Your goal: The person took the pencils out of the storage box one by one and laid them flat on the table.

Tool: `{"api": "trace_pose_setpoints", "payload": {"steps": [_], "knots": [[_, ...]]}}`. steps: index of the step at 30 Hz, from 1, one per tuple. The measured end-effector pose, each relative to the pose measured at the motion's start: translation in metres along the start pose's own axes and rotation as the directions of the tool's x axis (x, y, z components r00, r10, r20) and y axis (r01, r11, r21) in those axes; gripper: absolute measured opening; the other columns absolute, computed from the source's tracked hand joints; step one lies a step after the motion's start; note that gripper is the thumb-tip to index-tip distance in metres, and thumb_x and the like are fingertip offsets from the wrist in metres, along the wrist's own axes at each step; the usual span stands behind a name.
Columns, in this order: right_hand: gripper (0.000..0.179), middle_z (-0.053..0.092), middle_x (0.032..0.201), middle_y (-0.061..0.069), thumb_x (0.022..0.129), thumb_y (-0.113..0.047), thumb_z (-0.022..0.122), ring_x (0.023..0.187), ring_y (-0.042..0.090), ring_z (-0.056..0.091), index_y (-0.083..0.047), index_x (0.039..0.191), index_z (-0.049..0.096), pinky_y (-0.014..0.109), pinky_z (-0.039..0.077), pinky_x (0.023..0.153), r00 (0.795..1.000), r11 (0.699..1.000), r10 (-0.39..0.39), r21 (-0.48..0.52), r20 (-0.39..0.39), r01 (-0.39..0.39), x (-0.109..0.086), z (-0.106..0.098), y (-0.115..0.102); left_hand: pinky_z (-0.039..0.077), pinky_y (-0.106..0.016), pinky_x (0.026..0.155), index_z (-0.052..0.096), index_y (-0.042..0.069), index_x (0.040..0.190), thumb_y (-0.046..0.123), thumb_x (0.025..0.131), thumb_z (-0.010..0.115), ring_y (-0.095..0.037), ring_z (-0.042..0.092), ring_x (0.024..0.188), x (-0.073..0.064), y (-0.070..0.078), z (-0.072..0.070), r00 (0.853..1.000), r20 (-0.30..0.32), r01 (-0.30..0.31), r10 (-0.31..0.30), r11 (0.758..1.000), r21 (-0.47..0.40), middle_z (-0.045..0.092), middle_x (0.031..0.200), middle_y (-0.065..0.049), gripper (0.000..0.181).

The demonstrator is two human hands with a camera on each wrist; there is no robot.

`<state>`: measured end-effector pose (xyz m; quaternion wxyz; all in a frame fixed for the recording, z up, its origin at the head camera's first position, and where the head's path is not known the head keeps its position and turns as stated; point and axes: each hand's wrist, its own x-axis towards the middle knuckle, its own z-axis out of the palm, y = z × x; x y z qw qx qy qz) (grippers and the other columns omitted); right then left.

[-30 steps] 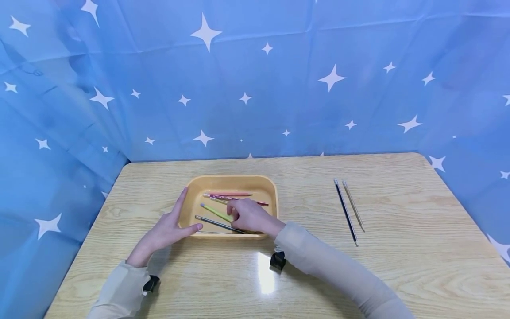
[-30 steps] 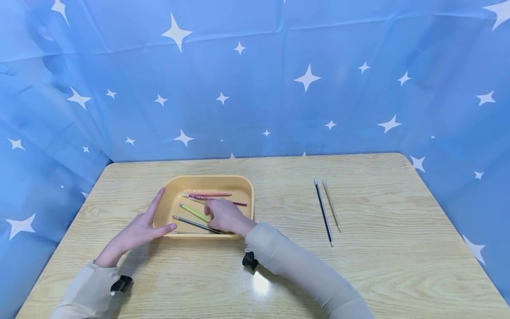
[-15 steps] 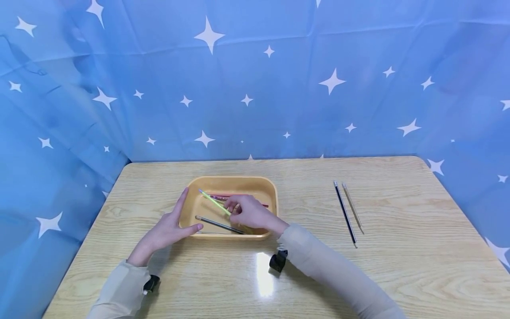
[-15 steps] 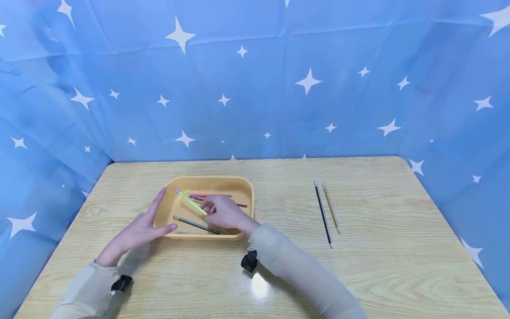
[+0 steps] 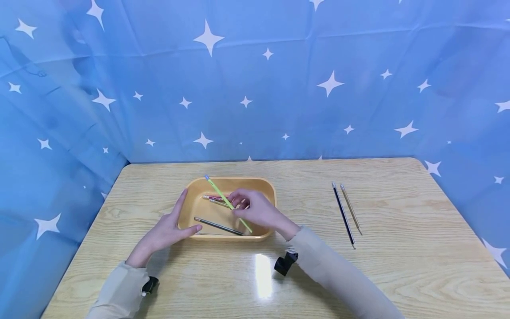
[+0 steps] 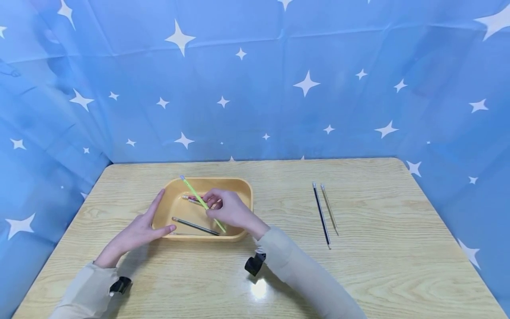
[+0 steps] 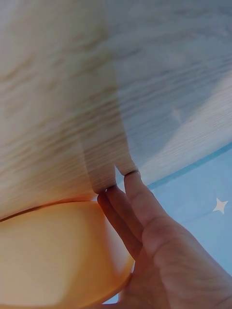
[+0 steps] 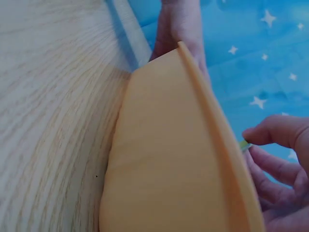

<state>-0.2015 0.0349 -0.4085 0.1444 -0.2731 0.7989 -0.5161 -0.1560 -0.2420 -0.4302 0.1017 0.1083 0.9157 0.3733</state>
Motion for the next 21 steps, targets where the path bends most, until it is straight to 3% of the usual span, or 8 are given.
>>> {"api": "trace_pose_setpoints", "payload": {"steps": [9, 21], "knots": [[0.031, 0.062, 0.097, 0.008, 0.085, 0.002, 0.067, 0.08, 0.018, 0.059, -0.002, 0.115, 0.061, 0.031, 0.051, 0.074, 0.999, 0.997, 0.017, 0.07, -0.027, -0.015, -0.021, -0.019, -0.003, 0.044, -0.058, 0.09, -0.005, 0.013, 0.156, 0.042, 0.086, 0.072, -0.051, 0.05, 0.116, -0.001, -0.002, 0.001, 1.0, -0.001, 0.005, -0.005, 1.0, -0.009, 0.035, 0.139, -0.041, 0.108], [0.029, 0.062, 0.097, 0.009, 0.087, -0.001, 0.066, 0.084, 0.021, 0.06, -0.002, 0.116, 0.061, 0.031, 0.049, 0.072, 0.99, 0.998, 0.054, 0.041, -0.134, -0.049, -0.063, -0.06, 0.016, 0.045, -0.057, 0.087, -0.006, 0.013, 0.155, 0.041, 0.085, 0.072, -0.051, 0.051, 0.114, -0.002, 0.0, 0.001, 1.0, 0.001, -0.003, 0.003, 1.0, 0.004, 0.035, 0.137, -0.043, 0.109]]}}
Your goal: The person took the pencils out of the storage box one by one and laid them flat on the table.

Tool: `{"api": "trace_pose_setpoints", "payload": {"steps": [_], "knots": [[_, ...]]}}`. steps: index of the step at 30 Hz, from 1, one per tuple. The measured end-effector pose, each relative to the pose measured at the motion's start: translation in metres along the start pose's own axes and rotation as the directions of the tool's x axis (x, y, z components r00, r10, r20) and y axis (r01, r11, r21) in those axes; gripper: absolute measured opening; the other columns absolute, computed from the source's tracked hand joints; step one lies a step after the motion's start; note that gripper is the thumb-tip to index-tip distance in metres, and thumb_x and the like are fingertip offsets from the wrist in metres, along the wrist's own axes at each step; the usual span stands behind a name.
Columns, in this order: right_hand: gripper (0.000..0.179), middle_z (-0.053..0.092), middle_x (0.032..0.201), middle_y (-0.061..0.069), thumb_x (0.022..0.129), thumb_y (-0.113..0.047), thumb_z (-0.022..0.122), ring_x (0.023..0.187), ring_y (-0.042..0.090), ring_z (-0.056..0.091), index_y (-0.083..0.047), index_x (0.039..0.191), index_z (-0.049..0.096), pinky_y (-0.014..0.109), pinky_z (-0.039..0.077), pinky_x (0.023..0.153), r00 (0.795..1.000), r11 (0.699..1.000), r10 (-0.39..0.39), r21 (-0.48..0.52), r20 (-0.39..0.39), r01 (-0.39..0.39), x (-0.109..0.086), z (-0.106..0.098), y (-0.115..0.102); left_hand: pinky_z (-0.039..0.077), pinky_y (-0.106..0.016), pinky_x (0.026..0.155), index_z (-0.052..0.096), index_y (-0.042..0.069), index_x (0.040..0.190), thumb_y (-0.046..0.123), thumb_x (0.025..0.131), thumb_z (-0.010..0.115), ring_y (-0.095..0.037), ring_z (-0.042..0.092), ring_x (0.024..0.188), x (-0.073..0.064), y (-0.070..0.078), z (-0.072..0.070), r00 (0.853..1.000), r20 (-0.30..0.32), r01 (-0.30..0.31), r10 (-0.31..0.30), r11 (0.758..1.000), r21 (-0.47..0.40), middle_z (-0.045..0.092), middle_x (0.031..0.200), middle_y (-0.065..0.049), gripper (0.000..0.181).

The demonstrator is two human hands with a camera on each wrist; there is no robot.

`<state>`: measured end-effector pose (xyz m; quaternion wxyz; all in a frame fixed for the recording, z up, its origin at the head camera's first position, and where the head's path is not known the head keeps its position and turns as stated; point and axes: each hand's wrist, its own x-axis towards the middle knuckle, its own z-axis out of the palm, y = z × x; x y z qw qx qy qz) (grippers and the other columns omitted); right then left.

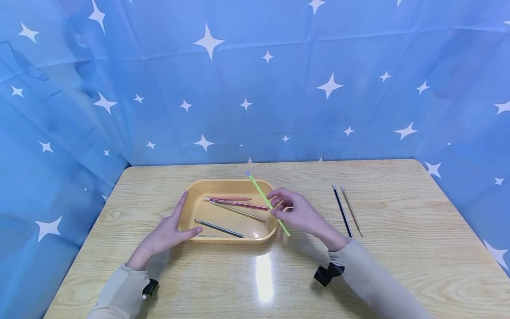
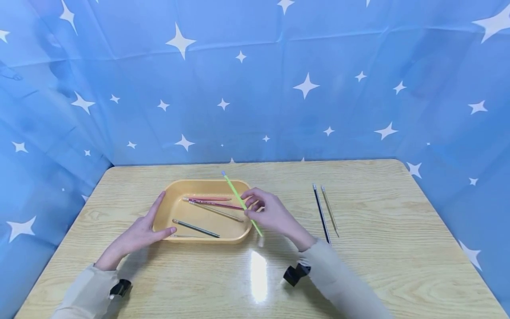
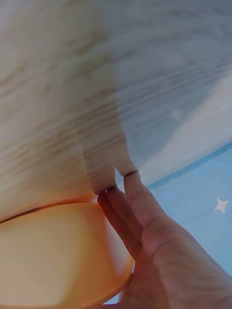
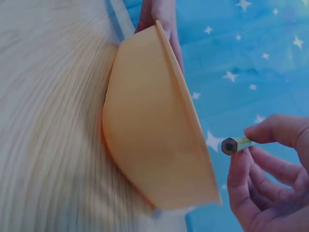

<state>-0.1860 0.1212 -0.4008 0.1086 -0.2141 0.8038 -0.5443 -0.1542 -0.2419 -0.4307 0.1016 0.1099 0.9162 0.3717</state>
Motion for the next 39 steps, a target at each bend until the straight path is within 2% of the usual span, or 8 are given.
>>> {"api": "trace_pose_setpoints", "payload": {"steps": [5, 10, 15, 19, 28, 33, 39], "knots": [[0.031, 0.063, 0.097, 0.014, 0.085, 0.005, 0.065, 0.084, 0.023, 0.061, 0.001, 0.115, 0.061, 0.03, 0.051, 0.072, 0.999, 1.0, 0.006, 0.003, -0.034, -0.006, -0.02, -0.016, 0.016, 0.045, -0.057, 0.088, -0.006, 0.012, 0.155, 0.041, 0.085, 0.072, -0.052, 0.051, 0.114, -0.001, -0.001, 0.002, 1.0, 0.001, 0.005, -0.005, 1.0, 0.001, 0.035, 0.137, -0.043, 0.109], [0.032, 0.063, 0.097, 0.013, 0.085, 0.006, 0.064, 0.083, 0.022, 0.061, 0.0, 0.116, 0.06, 0.03, 0.052, 0.071, 0.997, 0.998, 0.03, -0.052, -0.068, -0.034, -0.045, -0.036, 0.036, 0.045, -0.057, 0.088, -0.006, 0.013, 0.156, 0.041, 0.086, 0.072, -0.05, 0.052, 0.114, -0.001, -0.001, 0.002, 1.0, 0.002, 0.007, -0.007, 1.0, -0.002, 0.036, 0.137, -0.043, 0.108], [0.031, 0.062, 0.097, 0.014, 0.087, 0.006, 0.062, 0.081, 0.02, 0.062, 0.001, 0.117, 0.059, 0.028, 0.051, 0.067, 0.993, 0.997, 0.021, -0.074, -0.115, -0.03, -0.065, -0.057, 0.049, 0.046, -0.056, 0.087, -0.006, 0.012, 0.155, 0.04, 0.086, 0.072, -0.05, 0.052, 0.113, -0.002, -0.001, 0.001, 1.0, 0.0, 0.001, -0.001, 1.0, -0.001, 0.037, 0.137, -0.042, 0.108], [0.031, 0.062, 0.097, 0.016, 0.086, 0.007, 0.062, 0.079, 0.018, 0.062, 0.004, 0.117, 0.058, 0.027, 0.051, 0.065, 0.99, 0.995, 0.006, -0.098, -0.142, -0.02, -0.075, -0.07, 0.055, 0.045, -0.056, 0.089, -0.006, 0.013, 0.155, 0.04, 0.087, 0.072, -0.049, 0.051, 0.115, -0.001, -0.001, 0.001, 1.0, 0.004, 0.0, 0.0, 1.0, -0.012, 0.036, 0.138, -0.041, 0.107], [0.03, 0.061, 0.096, 0.014, 0.087, 0.007, 0.064, 0.077, 0.01, 0.061, 0.006, 0.116, 0.058, 0.024, 0.05, 0.06, 0.98, 0.977, 0.019, -0.204, -0.2, -0.061, -0.097, -0.099, 0.071, 0.045, -0.056, 0.09, -0.007, 0.014, 0.156, 0.04, 0.087, 0.071, -0.047, 0.051, 0.117, 0.001, 0.001, 0.001, 1.0, 0.014, -0.001, 0.001, 1.0, -0.019, 0.037, 0.139, -0.039, 0.107], [0.03, 0.063, 0.092, 0.018, 0.085, 0.008, 0.066, 0.074, 0.006, 0.061, 0.008, 0.114, 0.057, 0.022, 0.049, 0.058, 0.968, 0.968, 0.011, -0.241, -0.249, -0.073, -0.106, -0.115, 0.081, 0.045, -0.056, 0.089, -0.007, 0.014, 0.156, 0.04, 0.087, 0.071, -0.046, 0.052, 0.116, 0.0, 0.001, 0.0, 1.0, 0.012, 0.0, 0.0, 1.0, -0.012, 0.038, 0.138, -0.039, 0.107], [0.032, 0.062, 0.097, 0.02, 0.088, 0.004, 0.064, 0.076, 0.005, 0.061, 0.009, 0.118, 0.054, 0.026, 0.051, 0.056, 0.96, 0.964, 0.072, -0.228, -0.272, -0.137, -0.115, -0.13, 0.09, 0.044, -0.056, 0.091, -0.006, 0.015, 0.156, 0.041, 0.087, 0.071, -0.047, 0.051, 0.117, 0.0, 0.002, -0.001, 1.0, 0.009, 0.007, -0.007, 1.0, -0.008, 0.037, 0.139, -0.039, 0.106]]}}
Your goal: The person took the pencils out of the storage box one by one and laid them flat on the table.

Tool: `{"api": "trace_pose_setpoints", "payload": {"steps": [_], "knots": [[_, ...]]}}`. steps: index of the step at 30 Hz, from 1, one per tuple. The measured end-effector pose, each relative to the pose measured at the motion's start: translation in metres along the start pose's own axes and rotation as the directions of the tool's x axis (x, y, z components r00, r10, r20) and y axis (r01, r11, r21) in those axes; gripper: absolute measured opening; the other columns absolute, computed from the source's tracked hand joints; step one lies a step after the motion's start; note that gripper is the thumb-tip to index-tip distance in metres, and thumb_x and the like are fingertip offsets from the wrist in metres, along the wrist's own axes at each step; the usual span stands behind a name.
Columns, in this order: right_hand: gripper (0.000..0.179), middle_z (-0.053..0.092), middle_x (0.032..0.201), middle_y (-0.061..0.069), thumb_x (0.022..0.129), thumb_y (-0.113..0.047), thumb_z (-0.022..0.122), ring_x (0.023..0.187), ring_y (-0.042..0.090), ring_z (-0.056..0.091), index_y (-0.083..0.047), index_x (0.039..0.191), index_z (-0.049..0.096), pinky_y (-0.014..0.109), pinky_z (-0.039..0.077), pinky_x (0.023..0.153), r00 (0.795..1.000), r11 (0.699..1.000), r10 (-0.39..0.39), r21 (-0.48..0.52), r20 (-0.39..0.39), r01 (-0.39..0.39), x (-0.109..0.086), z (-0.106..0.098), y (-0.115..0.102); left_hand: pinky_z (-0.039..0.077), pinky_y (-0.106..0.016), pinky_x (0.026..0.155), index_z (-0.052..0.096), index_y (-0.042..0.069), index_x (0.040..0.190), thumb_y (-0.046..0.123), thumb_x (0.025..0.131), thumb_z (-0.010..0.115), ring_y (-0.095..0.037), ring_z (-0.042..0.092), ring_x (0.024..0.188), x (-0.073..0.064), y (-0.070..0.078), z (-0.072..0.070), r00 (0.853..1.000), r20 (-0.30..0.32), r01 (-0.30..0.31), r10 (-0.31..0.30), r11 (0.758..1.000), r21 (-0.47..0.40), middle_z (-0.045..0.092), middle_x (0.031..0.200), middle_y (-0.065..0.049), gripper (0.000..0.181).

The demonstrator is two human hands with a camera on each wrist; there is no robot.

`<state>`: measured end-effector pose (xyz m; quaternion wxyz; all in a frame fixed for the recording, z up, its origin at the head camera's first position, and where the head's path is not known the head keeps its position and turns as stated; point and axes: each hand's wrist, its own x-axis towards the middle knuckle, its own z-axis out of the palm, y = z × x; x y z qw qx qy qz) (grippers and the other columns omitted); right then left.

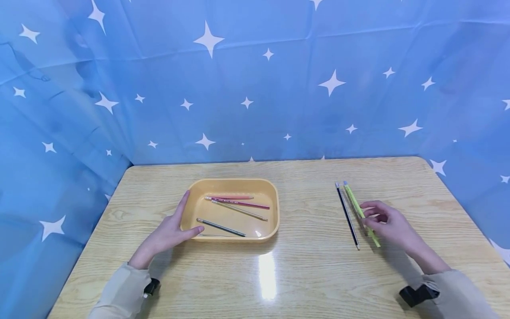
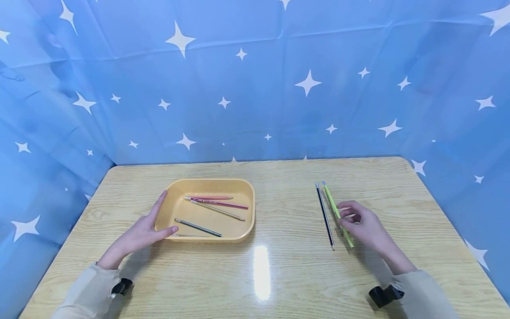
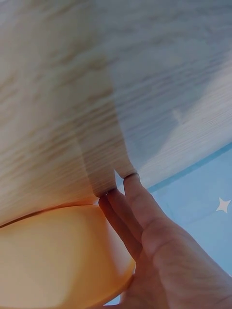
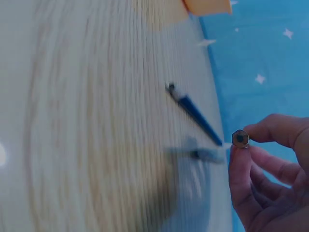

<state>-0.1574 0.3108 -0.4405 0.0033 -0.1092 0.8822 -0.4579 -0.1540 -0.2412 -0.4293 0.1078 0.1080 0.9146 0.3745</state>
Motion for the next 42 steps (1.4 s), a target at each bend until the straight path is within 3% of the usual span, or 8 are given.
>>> {"api": "trace_pose_setpoints", "payload": {"steps": [5, 11, 23, 31, 42], "knots": [[0.035, 0.062, 0.1, 0.024, 0.089, 0.003, 0.063, 0.076, 0.005, 0.06, 0.01, 0.121, 0.052, 0.029, 0.051, 0.053, 0.999, 0.999, 0.041, -0.03, 0.006, -0.041, -0.001, -0.008, 0.01, 0.042, -0.057, 0.092, -0.006, 0.015, 0.156, 0.042, 0.087, 0.071, -0.048, 0.049, 0.119, 0.0, 0.001, 0.0, 1.0, -0.001, 0.003, -0.003, 1.0, 0.005, 0.035, 0.14, -0.04, 0.106], [0.035, 0.064, 0.098, 0.021, 0.086, 0.002, 0.067, 0.077, 0.0, 0.057, 0.008, 0.119, 0.054, 0.025, 0.05, 0.059, 0.998, 0.985, 0.069, -0.156, -0.007, -0.069, 0.0, -0.011, 0.019, 0.042, -0.058, 0.092, -0.006, 0.016, 0.156, 0.042, 0.087, 0.07, -0.049, 0.048, 0.119, -0.001, 0.0, 0.0, 1.0, -0.003, 0.006, -0.006, 1.0, 0.005, 0.035, 0.139, -0.04, 0.106], [0.033, 0.063, 0.09, 0.009, 0.083, 0.0, 0.07, 0.076, 0.013, 0.059, 0.005, 0.113, 0.057, 0.025, 0.048, 0.058, 0.999, 0.951, 0.047, -0.306, 0.001, -0.044, 0.006, -0.009, 0.018, 0.041, -0.058, 0.092, -0.006, 0.017, 0.156, 0.041, 0.087, 0.071, -0.047, 0.049, 0.12, -0.001, 0.0, 0.0, 1.0, -0.011, 0.0, 0.0, 1.0, -0.011, 0.036, 0.14, -0.039, 0.106], [0.03, 0.061, 0.087, 0.006, 0.085, -0.003, 0.071, 0.076, 0.015, 0.059, 0.005, 0.11, 0.057, 0.025, 0.047, 0.058, 0.998, 0.946, 0.064, -0.319, 0.019, -0.055, 0.006, -0.009, 0.016, 0.041, -0.058, 0.093, -0.005, 0.017, 0.156, 0.041, 0.087, 0.07, -0.048, 0.049, 0.119, -0.001, -0.002, 0.001, 1.0, -0.018, 0.002, -0.002, 1.0, 0.0, 0.037, 0.14, -0.038, 0.105], [0.019, 0.056, 0.078, 0.001, 0.086, -0.004, 0.068, 0.068, 0.001, 0.053, 0.002, 0.103, 0.059, 0.025, 0.044, 0.056, 1.0, 0.95, 0.016, -0.313, -0.014, -0.019, 0.003, -0.008, 0.007, 0.043, -0.056, 0.091, -0.004, 0.016, 0.156, 0.04, 0.087, 0.071, -0.047, 0.051, 0.117, -0.001, -0.002, 0.001, 1.0, -0.021, -0.004, 0.004, 1.0, 0.006, 0.038, 0.139, -0.039, 0.104]]}}
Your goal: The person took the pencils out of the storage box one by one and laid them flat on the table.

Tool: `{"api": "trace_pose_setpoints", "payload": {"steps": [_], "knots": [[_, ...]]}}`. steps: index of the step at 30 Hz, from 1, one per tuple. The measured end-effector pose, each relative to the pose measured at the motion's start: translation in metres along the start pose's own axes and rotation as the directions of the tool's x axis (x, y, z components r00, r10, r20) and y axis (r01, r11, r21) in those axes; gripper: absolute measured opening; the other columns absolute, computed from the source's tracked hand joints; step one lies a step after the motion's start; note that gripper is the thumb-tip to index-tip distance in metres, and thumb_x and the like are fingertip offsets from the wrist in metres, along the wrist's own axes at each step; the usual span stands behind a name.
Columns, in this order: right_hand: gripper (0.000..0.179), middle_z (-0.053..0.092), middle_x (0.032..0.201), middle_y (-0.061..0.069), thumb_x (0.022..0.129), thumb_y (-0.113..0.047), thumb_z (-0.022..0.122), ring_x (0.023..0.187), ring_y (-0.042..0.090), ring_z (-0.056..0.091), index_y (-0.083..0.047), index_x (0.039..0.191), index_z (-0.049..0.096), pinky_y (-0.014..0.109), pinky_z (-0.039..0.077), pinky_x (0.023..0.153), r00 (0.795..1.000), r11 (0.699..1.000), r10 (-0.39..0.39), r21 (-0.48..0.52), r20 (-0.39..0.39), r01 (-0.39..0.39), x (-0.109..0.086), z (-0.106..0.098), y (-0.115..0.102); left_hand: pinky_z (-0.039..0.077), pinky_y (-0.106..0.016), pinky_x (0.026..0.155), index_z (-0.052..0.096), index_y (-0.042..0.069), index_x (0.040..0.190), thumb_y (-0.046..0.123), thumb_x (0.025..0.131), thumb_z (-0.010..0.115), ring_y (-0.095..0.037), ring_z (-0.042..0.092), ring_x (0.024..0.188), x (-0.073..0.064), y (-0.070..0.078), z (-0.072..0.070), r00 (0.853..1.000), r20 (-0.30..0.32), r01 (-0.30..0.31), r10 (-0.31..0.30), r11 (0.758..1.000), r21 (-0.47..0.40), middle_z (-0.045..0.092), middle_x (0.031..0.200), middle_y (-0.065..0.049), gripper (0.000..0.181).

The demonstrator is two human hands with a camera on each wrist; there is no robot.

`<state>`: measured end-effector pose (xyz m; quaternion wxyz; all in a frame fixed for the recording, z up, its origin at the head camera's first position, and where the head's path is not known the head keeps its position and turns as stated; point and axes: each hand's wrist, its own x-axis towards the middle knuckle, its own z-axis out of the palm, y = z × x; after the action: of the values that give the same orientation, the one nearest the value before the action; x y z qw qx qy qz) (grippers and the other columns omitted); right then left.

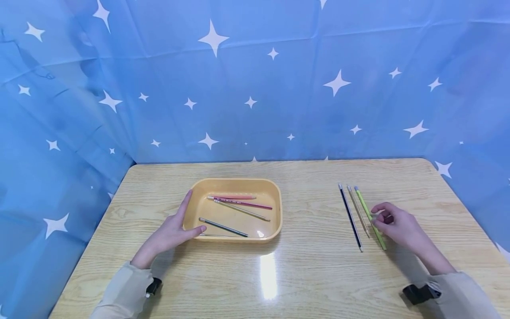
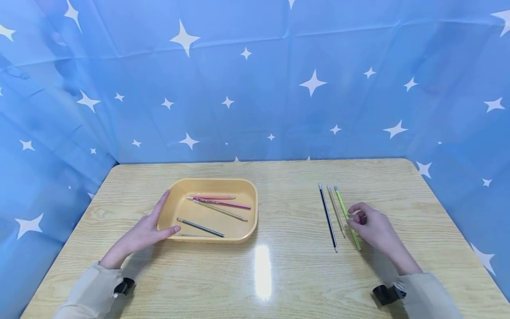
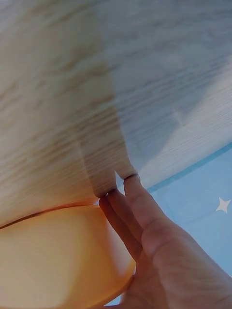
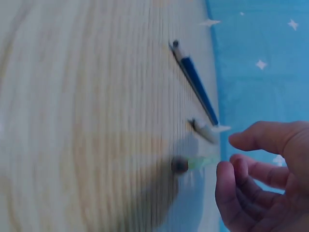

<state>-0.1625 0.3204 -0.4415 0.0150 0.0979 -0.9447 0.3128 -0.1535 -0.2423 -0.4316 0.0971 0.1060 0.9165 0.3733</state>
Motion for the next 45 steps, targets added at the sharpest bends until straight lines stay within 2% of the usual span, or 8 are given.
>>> {"api": "trace_pose_setpoints", "payload": {"steps": [7, 10, 16, 19, 31, 38, 45], "knots": [[0.017, 0.053, 0.076, -0.001, 0.087, -0.002, 0.067, 0.068, 0.004, 0.054, 0.001, 0.102, 0.06, 0.025, 0.044, 0.056, 0.998, 0.998, -0.051, 0.041, 0.033, 0.049, 0.003, 0.012, -0.022, 0.042, -0.057, 0.092, -0.005, 0.016, 0.156, 0.043, 0.087, 0.07, -0.048, 0.049, 0.119, 0.0, -0.001, 0.0, 1.0, 0.008, 0.016, -0.016, 1.0, -0.004, 0.034, 0.142, -0.038, 0.105], [0.016, 0.053, 0.075, -0.002, 0.087, -0.002, 0.067, 0.066, 0.004, 0.054, 0.001, 0.102, 0.061, 0.025, 0.043, 0.054, 0.994, 0.994, -0.1, 0.053, 0.034, 0.098, 0.006, 0.018, -0.033, 0.042, -0.057, 0.092, -0.005, 0.016, 0.156, 0.044, 0.087, 0.069, -0.049, 0.049, 0.118, 0.001, -0.001, 0.0, 1.0, 0.011, 0.016, -0.016, 1.0, -0.006, 0.034, 0.141, -0.039, 0.105], [0.016, 0.056, 0.076, -0.005, 0.087, 0.001, 0.067, 0.065, 0.003, 0.055, 0.001, 0.102, 0.061, 0.025, 0.046, 0.054, 0.971, 0.97, -0.229, 0.101, 0.061, 0.222, 0.014, 0.033, -0.054, 0.044, -0.056, 0.091, -0.004, 0.014, 0.156, 0.042, 0.087, 0.07, -0.047, 0.051, 0.116, 0.0, 0.0, -0.001, 1.0, 0.006, 0.011, -0.011, 1.0, -0.003, 0.038, 0.139, -0.039, 0.104], [0.018, 0.059, 0.078, -0.006, 0.086, 0.003, 0.067, 0.066, 0.004, 0.056, 0.001, 0.102, 0.062, 0.025, 0.047, 0.055, 0.958, 0.955, -0.274, 0.139, 0.083, 0.261, 0.016, 0.039, -0.064, 0.044, -0.056, 0.09, -0.004, 0.015, 0.156, 0.042, 0.087, 0.07, -0.047, 0.052, 0.116, 0.0, 0.0, -0.001, 1.0, 0.005, 0.018, -0.018, 1.0, -0.003, 0.038, 0.138, -0.039, 0.105], [0.019, 0.061, 0.083, -0.005, 0.088, 0.001, 0.065, 0.074, 0.008, 0.06, 0.002, 0.107, 0.061, 0.026, 0.052, 0.062, 0.918, 0.933, -0.332, 0.221, 0.218, 0.285, 0.021, 0.06, -0.083, 0.044, -0.055, 0.09, -0.005, 0.017, 0.156, 0.045, 0.087, 0.069, -0.047, 0.051, 0.116, 0.002, 0.0, -0.001, 0.999, 0.01, 0.033, -0.033, 0.999, 0.011, 0.039, 0.137, -0.04, 0.105], [0.02, 0.061, 0.081, -0.004, 0.086, 0.003, 0.066, 0.073, 0.008, 0.06, 0.001, 0.106, 0.062, 0.026, 0.052, 0.061, 0.905, 0.911, -0.377, 0.257, 0.195, 0.324, 0.023, 0.067, -0.096, 0.045, -0.054, 0.088, -0.004, 0.016, 0.156, 0.044, 0.087, 0.069, -0.046, 0.053, 0.114, 0.001, 0.001, -0.001, 0.999, 0.011, 0.032, -0.032, 0.999, 0.003, 0.041, 0.134, -0.042, 0.105], [0.021, 0.063, 0.083, 0.005, 0.087, 0.003, 0.065, 0.071, 0.008, 0.06, 0.002, 0.107, 0.062, 0.027, 0.053, 0.061, 0.899, 0.896, -0.396, 0.296, 0.187, 0.333, 0.024, 0.072, -0.117, 0.045, -0.054, 0.089, -0.005, 0.017, 0.156, 0.044, 0.087, 0.069, -0.047, 0.052, 0.115, 0.002, 0.0, -0.001, 0.999, 0.015, 0.033, -0.033, 0.999, -0.01, 0.04, 0.136, -0.041, 0.105]]}}
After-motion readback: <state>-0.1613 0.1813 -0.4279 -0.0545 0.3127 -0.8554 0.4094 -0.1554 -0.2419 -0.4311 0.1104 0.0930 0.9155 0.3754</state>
